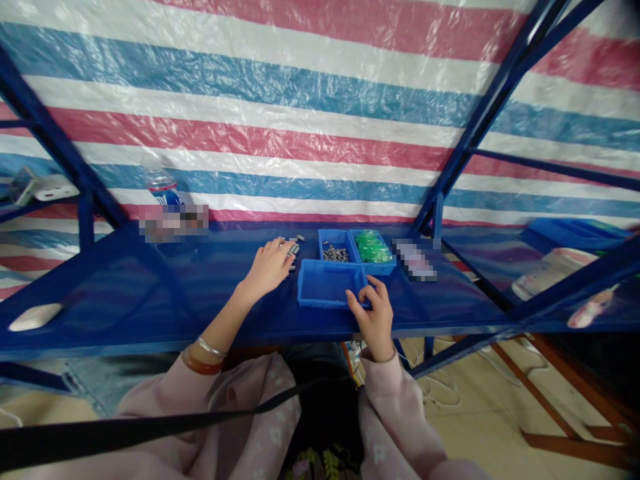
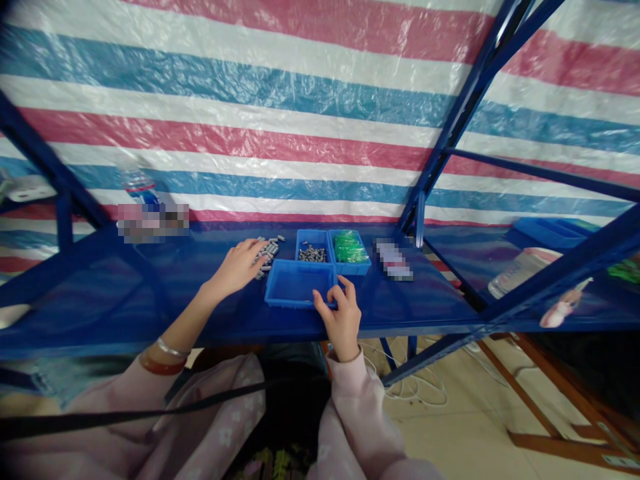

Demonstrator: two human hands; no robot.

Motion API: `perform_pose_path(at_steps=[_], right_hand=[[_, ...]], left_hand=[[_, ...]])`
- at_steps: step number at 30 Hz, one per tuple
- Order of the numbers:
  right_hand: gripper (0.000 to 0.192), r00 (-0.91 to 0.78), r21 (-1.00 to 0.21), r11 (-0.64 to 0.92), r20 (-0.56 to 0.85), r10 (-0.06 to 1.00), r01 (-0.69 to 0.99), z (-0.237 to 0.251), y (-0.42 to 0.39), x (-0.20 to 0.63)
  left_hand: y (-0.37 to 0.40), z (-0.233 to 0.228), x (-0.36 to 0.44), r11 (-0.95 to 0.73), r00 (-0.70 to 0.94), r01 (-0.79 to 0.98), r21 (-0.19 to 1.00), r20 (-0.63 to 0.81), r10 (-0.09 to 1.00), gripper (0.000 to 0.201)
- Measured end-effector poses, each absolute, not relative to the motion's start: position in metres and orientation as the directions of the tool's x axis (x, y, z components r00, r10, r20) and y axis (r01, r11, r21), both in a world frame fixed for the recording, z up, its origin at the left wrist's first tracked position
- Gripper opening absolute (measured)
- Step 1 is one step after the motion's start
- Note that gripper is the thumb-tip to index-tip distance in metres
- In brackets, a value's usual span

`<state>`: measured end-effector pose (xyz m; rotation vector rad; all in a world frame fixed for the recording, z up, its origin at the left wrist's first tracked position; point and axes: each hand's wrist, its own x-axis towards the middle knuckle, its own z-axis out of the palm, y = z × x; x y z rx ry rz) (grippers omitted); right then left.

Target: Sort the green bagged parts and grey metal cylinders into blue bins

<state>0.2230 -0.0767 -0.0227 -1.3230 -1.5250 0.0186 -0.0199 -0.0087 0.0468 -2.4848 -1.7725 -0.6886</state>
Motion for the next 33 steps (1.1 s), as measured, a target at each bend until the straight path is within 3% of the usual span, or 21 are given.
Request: perform_pose_path(at_steps=[3, 7, 22, 29, 33], right_hand=[[0.039, 0.167, -0.578, 0.396, 0.689, 0.705, 0.713, -0.024, -0.076, 0.224], [0.039, 0.178, -0.59, 0.391, 0.683, 0.709, 0.706, -0.025, -0.076, 0.223], [0.039, 0.178, -0.61, 0.392, 0.666, 0.724, 0.688, -0.025, -0.077, 0.223], [0.038, 0.179, -0.61, 0.393, 0.668, 0.723, 0.689, -0.025, -0.077, 0.223], [0.039, 0.181, -0.606, 0.395, 0.674, 0.717, 0.691, -0.024, -0.076, 0.223]], left_hand=[[-0.009, 0.026, -0.029, -0.254, 0.192, 0.944, 0.212, 0.272, 0.943, 0.043], [-0.015, 0.01, -0.029, -0.247, 0.199, 0.947, 0.207, 0.227, 0.953, 0.053], [-0.034, -0.005, -0.036, -0.238, 0.17, 0.961, 0.141, 0.376, 0.911, 0.033], [-0.051, -0.013, -0.049, -0.07, 0.033, 0.994, 0.085, 0.38, 0.924, 0.04], [-0.052, -0.014, -0.052, -0.14, 0.106, 0.988, 0.066, 0.375, 0.921, 0.039]])
